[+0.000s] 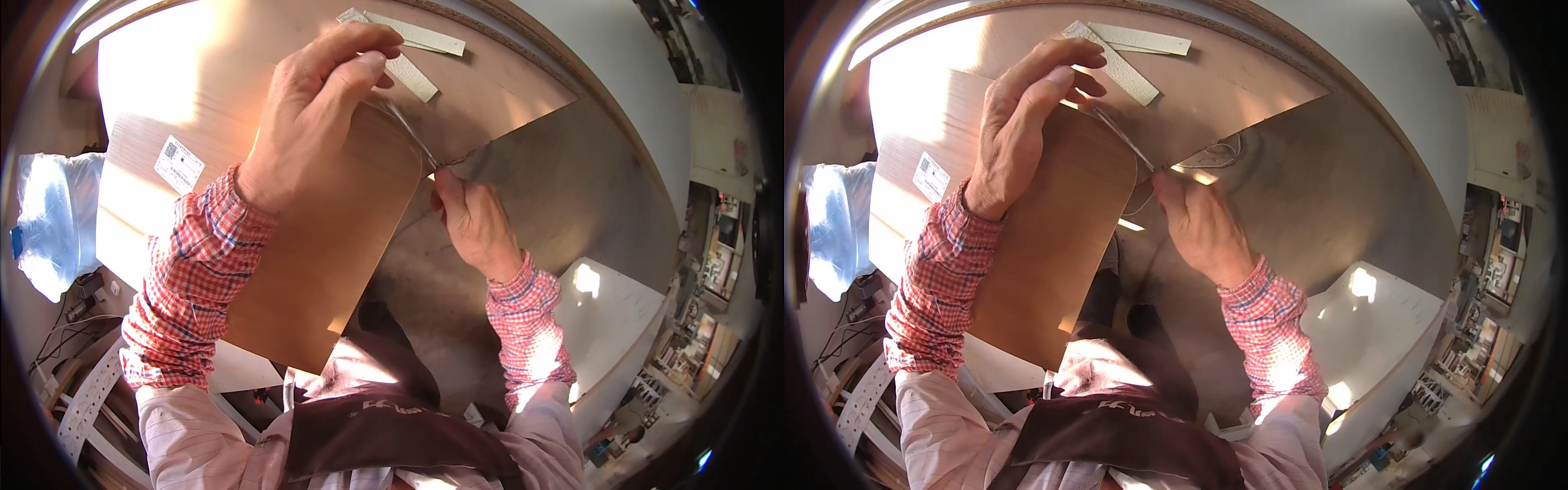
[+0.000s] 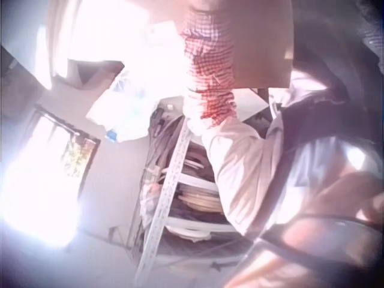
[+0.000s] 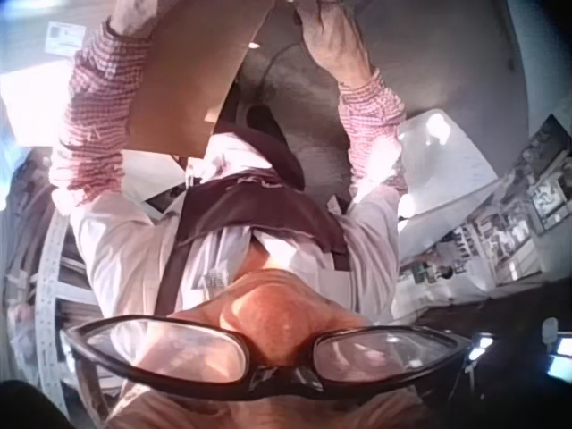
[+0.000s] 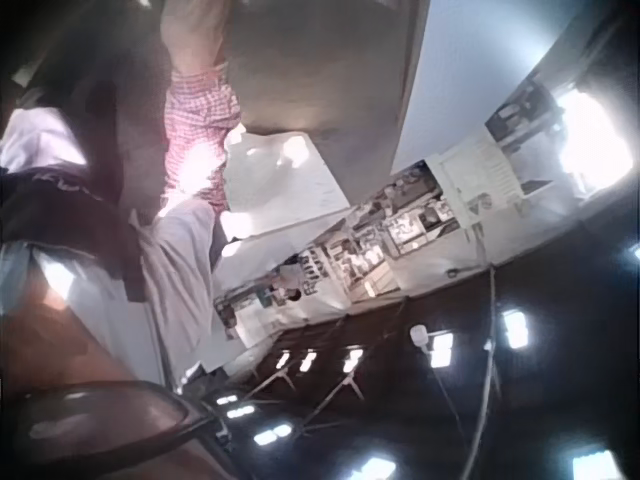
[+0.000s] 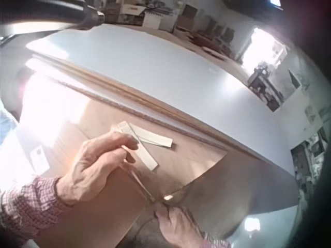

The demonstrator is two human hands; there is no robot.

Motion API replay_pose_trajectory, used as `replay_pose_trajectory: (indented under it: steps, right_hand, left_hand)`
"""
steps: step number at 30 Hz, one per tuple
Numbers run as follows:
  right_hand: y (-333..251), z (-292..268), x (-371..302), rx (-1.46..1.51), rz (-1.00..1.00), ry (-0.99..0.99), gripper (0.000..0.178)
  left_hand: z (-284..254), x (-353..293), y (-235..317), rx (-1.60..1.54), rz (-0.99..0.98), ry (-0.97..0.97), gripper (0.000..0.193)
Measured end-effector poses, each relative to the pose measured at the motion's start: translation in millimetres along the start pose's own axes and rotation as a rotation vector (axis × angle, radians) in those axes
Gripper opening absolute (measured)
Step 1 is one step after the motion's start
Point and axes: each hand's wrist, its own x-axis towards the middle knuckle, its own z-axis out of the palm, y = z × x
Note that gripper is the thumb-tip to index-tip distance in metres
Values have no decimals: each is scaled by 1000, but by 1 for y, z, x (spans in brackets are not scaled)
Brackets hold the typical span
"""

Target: The person uses a metal file to smooth and round the edges of a rectangular wooden board. They repeatedly rotate the board and file different edges and corners to create a uniform curved profile.

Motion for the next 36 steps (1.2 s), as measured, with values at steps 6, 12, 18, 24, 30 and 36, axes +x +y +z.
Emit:
replay_pose_trajectory:
  steps: [6, 12, 18, 24, 30, 36]
  right_hand:
    - [-8, -29, 13, -17, 58, -76, 44]
    - [-19, -25, 15, -72, 15, -146, 50]
    - [-17, -21, 24, -87, 35, -164, 50]
    - [-14, -6, 2, -67, -65, -173, 44]
    - [7, -11, 1, -96, -102, -183, 29]
    - [-15, -19, 0, 24, 112, -210, 36]
  left_hand:
    - [-18, 12, 0, -66, 34, 255, 35]
    - [-23, 9, 16, 456, 14, 257, 24]
    - [-33, 13, -8, 539, 231, 224, 24]
    - [-38, 14, -18, 347, 127, 254, 27]
    - [-18, -2, -4, 378, -48, 188, 32]
    - [-22, -4, -6, 195, 11, 207, 32]
